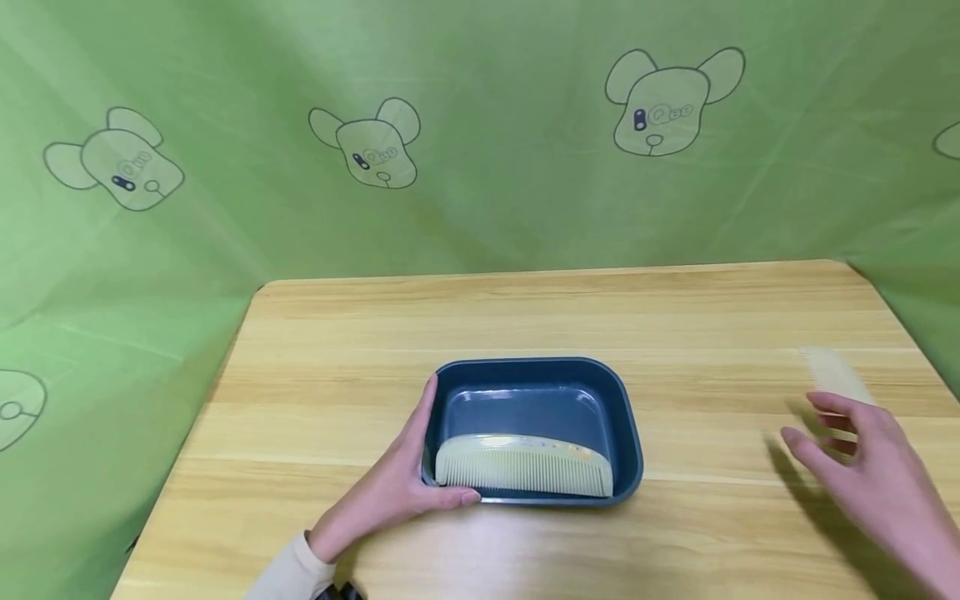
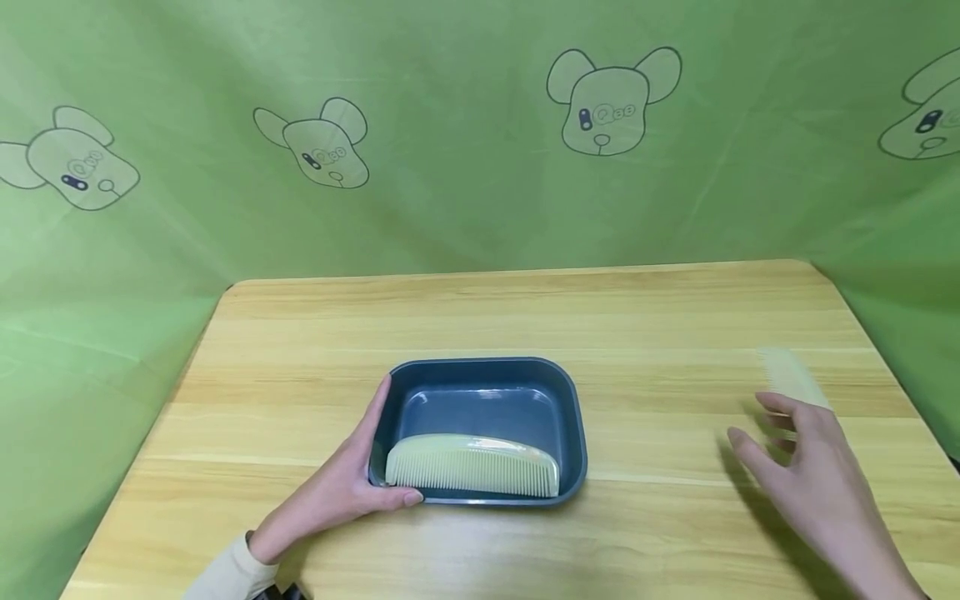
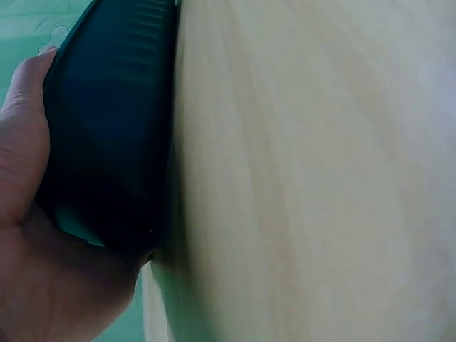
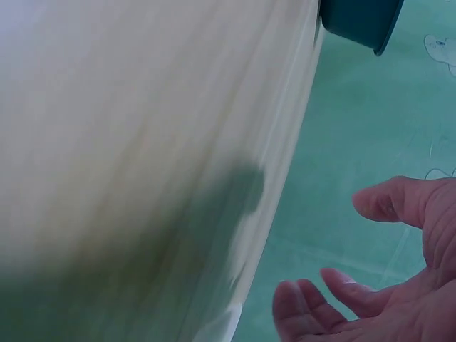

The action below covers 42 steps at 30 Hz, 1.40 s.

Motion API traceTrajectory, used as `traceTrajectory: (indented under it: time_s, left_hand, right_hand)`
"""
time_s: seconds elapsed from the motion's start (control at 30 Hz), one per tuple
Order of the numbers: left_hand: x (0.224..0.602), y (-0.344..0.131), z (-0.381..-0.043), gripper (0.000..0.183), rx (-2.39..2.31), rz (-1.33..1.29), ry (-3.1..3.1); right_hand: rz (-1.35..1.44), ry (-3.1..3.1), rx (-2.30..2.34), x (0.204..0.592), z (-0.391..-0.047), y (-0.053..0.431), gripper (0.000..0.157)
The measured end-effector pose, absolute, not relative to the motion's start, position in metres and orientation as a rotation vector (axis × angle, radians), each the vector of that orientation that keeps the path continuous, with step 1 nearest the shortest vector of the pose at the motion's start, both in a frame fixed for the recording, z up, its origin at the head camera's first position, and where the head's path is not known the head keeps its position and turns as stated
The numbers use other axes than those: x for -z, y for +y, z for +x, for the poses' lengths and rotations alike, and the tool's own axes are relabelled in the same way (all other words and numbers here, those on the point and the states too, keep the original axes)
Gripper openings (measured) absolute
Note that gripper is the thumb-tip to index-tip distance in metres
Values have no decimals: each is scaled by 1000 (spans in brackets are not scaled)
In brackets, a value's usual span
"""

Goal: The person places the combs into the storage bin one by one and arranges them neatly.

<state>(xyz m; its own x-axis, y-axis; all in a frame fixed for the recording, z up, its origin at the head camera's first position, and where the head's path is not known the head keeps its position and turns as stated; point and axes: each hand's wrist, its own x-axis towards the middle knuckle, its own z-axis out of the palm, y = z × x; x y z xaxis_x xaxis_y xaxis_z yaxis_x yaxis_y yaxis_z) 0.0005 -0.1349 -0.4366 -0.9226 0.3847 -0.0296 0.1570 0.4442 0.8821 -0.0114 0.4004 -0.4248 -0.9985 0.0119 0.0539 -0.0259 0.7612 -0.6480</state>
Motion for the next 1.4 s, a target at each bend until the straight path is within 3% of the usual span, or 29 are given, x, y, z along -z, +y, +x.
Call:
traceTrajectory:
  time_s: [0.5, 1.17, 1.4]
  left_hand:
    - [436, -135, -1, 146, -1488, 468, 2456]
    - [438, -135, -2, 145, -1486, 464, 2455]
    - [439, -136, 0, 146, -1482, 458, 2461]
  right_hand:
    - [10, -3011, -969, 425, -17, 423, 74]
    - [-59, -2964, -730, 446, -18, 457, 71]
    - [-77, -2976, -731, 450, -21, 465, 81]
